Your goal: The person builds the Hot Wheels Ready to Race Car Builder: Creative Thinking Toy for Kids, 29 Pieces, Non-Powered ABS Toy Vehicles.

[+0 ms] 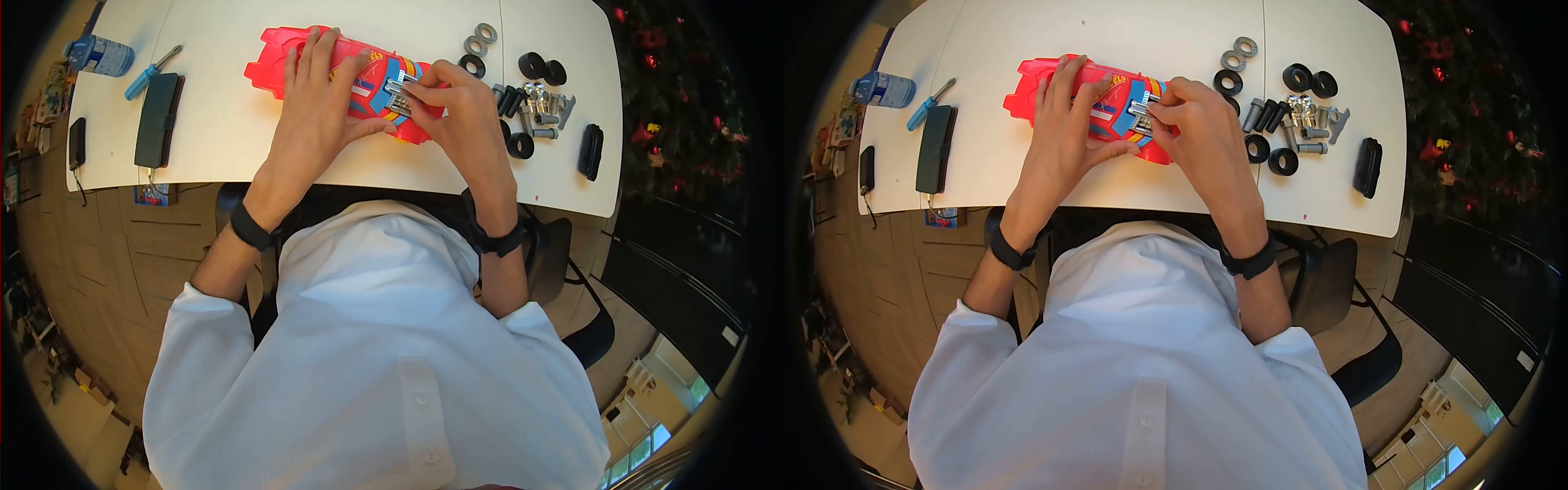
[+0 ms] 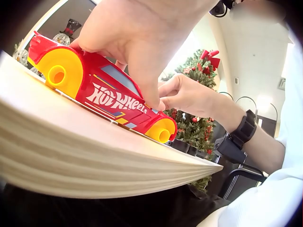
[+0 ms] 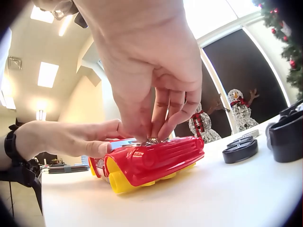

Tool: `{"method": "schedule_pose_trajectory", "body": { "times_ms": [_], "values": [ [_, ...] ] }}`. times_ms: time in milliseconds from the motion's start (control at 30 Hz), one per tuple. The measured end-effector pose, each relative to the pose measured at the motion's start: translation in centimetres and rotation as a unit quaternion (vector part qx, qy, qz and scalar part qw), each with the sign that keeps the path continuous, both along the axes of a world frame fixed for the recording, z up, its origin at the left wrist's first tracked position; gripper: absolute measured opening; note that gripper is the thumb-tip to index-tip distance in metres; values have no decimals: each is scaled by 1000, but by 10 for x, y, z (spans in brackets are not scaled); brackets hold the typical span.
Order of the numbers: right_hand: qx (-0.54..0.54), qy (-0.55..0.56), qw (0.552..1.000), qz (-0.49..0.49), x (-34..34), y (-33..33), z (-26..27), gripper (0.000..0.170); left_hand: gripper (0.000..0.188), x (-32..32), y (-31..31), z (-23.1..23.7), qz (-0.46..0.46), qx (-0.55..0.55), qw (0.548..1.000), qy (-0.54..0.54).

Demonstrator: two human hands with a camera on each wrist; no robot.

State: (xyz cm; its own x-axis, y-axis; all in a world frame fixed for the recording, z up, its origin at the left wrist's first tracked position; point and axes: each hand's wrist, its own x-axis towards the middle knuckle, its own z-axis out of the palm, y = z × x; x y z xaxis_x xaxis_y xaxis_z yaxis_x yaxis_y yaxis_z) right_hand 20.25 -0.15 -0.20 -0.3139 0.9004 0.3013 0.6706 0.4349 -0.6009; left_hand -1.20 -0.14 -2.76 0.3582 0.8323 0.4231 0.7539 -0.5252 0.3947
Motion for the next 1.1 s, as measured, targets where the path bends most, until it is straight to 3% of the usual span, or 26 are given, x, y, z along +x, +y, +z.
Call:
{"method": "schedule_pose_trajectory", "body": {
  "times_ms": [100, 200, 333, 433, 500, 567, 667, 1100],
  "values": [
    [-15, 9, 1000, -23, -4, 0, -3, 9, 86, 2, -2, 2, 16, -5, 1000, 6],
    [48, -37, 997, -45, -8, -6, -4, 9, 86, 4, -4, 5, 33, -4, 999, 40],
    [10, -4, 1000, -29, 12, -1, -3, 11, 87, 8, -7, 9, 38, -18, 998, 42],
    [-74, 84, 992, -53, 43, 2, 2, 12, 87, 11, -10, 9, 46, -13, 998, 52],
    [19, 13, 970, -243, 78, 5, 1, 12, 85, 11, -11, 7, 48, -5, 997, 60],
    [84, -149, 923, -344, 111, 5, -4, 14, 82, 10, -10, 8, 50, 0, 997, 63],
    [0, -155, 905, -396, 137, 10, -9, 16, 83, 12, -10, 7, 48, 1, 997, 66],
    [-52, -183, 915, -355, 145, 19, -24, 11, 87, 10, -5, 5, 39, -7, 998, 57]
  ]
}}
